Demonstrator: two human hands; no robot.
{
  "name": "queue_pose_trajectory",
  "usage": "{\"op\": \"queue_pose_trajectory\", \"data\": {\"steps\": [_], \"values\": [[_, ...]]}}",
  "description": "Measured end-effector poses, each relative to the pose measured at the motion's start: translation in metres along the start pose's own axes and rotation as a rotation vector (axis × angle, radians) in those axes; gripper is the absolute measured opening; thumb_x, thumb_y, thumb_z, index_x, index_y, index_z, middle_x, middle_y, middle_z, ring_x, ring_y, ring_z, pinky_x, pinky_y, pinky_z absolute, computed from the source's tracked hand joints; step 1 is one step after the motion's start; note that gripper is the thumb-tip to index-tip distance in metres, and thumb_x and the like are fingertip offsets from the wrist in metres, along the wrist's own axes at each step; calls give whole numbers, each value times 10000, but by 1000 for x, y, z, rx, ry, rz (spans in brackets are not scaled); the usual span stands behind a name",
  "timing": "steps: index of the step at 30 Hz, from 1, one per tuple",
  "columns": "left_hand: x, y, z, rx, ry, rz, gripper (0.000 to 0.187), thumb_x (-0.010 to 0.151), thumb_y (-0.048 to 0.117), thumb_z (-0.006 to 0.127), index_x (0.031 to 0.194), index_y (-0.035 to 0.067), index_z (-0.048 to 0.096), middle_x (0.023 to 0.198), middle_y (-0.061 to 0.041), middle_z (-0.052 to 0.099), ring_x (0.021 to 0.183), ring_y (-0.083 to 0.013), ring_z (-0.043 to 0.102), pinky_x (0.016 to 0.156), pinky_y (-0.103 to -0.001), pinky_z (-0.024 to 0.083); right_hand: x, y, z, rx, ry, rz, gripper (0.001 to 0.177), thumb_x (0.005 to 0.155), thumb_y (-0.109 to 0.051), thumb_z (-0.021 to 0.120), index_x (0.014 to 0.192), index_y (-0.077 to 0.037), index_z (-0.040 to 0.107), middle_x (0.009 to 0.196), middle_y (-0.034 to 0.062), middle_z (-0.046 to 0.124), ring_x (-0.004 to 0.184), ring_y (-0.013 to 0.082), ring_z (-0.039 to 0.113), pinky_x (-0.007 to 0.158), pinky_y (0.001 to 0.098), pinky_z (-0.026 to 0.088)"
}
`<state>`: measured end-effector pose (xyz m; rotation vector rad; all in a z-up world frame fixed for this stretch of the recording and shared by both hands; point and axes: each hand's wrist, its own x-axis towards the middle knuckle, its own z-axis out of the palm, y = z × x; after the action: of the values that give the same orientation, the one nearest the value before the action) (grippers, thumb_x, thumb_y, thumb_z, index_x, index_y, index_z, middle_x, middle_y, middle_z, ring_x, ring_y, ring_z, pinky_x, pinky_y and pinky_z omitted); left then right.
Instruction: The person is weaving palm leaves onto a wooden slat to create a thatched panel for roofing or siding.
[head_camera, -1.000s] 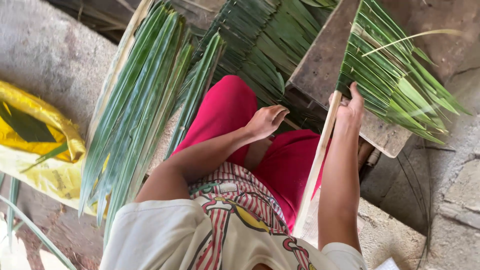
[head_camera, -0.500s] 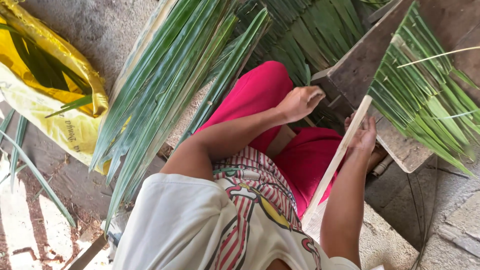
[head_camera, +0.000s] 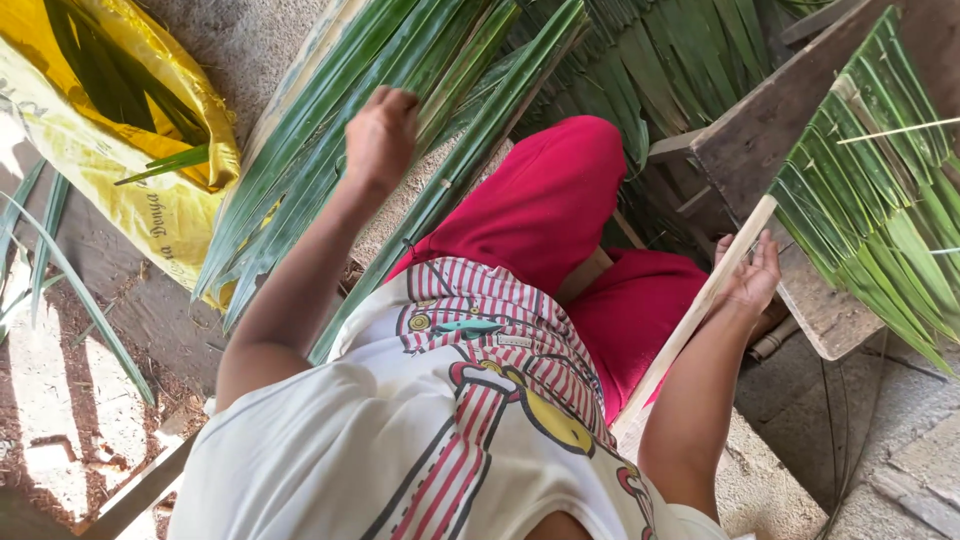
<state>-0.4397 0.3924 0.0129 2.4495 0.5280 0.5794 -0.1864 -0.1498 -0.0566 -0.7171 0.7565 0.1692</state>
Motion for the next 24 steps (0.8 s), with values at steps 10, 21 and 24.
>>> {"op": "queue_pose_trajectory", "data": {"steps": [10,21,24], "values": [[-60,-5,47,312,-447,-331,470,878,541,754,1044,137,581,1005,-145,677,868,-430,734,774,-572,570,18,-9,-24,-43,-23,24,474,850,-115,901,1222,-14,623,1315,250,508,1052,426,664,842,555,661],[-51,5,21,361,-402,-410,465,1068,454,662,1298,85,499,1086,-209,677,963,-433,716,837,-567,567,44,5,-37,100,-58,-61,470,834,-73,904,1184,-89,591,1162,183,660,1057,303,714,1033,506,602],[-51,-1,19,383,-408,-470,477,1040,410,717,1274,60,493,1075,-206,643,955,-423,711,844,-577,572,36,6,-31,63,-75,-62,463,824,-120,920,1185,-103,630,1171,172,700,1060,280,725,1042,506,595]]}}
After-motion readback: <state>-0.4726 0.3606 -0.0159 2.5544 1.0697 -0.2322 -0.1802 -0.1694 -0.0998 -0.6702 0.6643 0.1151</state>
